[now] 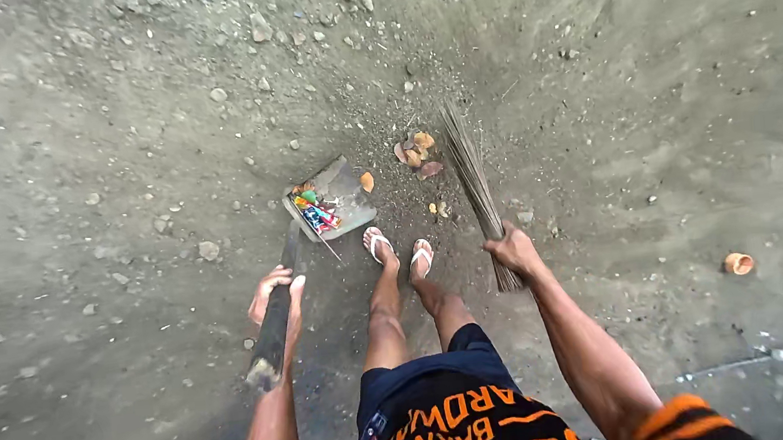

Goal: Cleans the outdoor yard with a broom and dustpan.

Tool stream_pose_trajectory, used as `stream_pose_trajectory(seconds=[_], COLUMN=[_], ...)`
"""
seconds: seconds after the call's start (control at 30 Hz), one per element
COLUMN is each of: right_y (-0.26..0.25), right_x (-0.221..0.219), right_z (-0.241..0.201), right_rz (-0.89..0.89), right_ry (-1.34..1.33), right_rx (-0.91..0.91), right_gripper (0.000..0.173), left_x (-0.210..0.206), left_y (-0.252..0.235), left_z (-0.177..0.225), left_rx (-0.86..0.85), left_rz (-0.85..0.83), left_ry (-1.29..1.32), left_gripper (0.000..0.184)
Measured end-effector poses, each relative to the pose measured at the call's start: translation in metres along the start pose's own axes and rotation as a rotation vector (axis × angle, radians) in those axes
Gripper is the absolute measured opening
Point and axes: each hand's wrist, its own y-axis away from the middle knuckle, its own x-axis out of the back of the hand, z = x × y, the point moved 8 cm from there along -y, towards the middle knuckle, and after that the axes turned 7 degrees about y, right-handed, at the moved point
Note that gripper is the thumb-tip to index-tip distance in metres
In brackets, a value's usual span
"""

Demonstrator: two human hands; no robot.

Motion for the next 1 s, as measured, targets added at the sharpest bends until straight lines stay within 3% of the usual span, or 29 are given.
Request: stream_pose_trajectory(seconds=[0.03, 0.07, 0.1, 0.23, 0.33, 0.43, 0.53, 0.67, 0.73, 0.83, 0.93, 1.0], right_y=[-0.020, -0.038, -0.055, -0.043, 0.005, 0.054, 0.091, 0.085, 0.058, 0.025, 0.045, 0.074], right_x=[-0.006, -0.018, -0.033, -0.120, -0.167, -0.167, -0.156, -0.144, -0.146, -0.186, -0.234, -0.251], right_z=[-0.007, -0.013, -0.024, -0.070, -0.068, -0.035, 0.024, 0.078, 0.061, -0.006, -0.066, -0.069], right_rz=[-0.004, -0.015, -0.028, -0.182, -0.255, -0.316, -0.324, -0.254, -0.205, -0.227, -0.336, -0.379], right_ry=[0.084, 0.150, 0.213, 0.386, 0.394, 0.329, 0.227, 0.048, 0.034, 0.074, 0.049, -0.020], right_rx=[-0.011, -0.019, -0.009, 0.120, 0.184, 0.155, 0.061, -0.099, -0.136, -0.079, -0.002, 0.003], right_gripper=[0.065, 0.067, 0.067, 0.067, 0.068, 0.075, 0.079, 0.086, 0.079, 0.072, 0.073, 0.074], left_x=[-0.006, -0.015, -0.026, -0.062, -0.079, -0.084, -0.074, -0.058, -0.058, -0.072, -0.084, -0.087], left_y=[0.000, -0.004, -0.012, -0.030, -0.029, -0.037, -0.044, -0.054, -0.055, -0.056, -0.061, -0.066], left_z=[-0.019, -0.030, -0.031, 0.010, 0.031, 0.035, 0.029, 0.020, 0.020, 0.022, 0.026, 0.029], left_rx=[-0.327, -0.503, -0.562, -0.471, -0.419, -0.456, -0.427, -0.392, -0.400, -0.441, -0.407, -0.385], left_rz=[0.089, 0.094, 0.072, -0.016, -0.054, -0.071, -0.092, -0.120, -0.126, -0.124, -0.115, -0.095], left_ry=[0.079, 0.121, 0.122, 0.046, -0.032, -0.036, -0.029, -0.055, -0.049, -0.036, -0.120, -0.154], left_gripper=[0.027, 0.029, 0.030, 0.029, 0.030, 0.030, 0.028, 0.027, 0.026, 0.025, 0.030, 0.031])
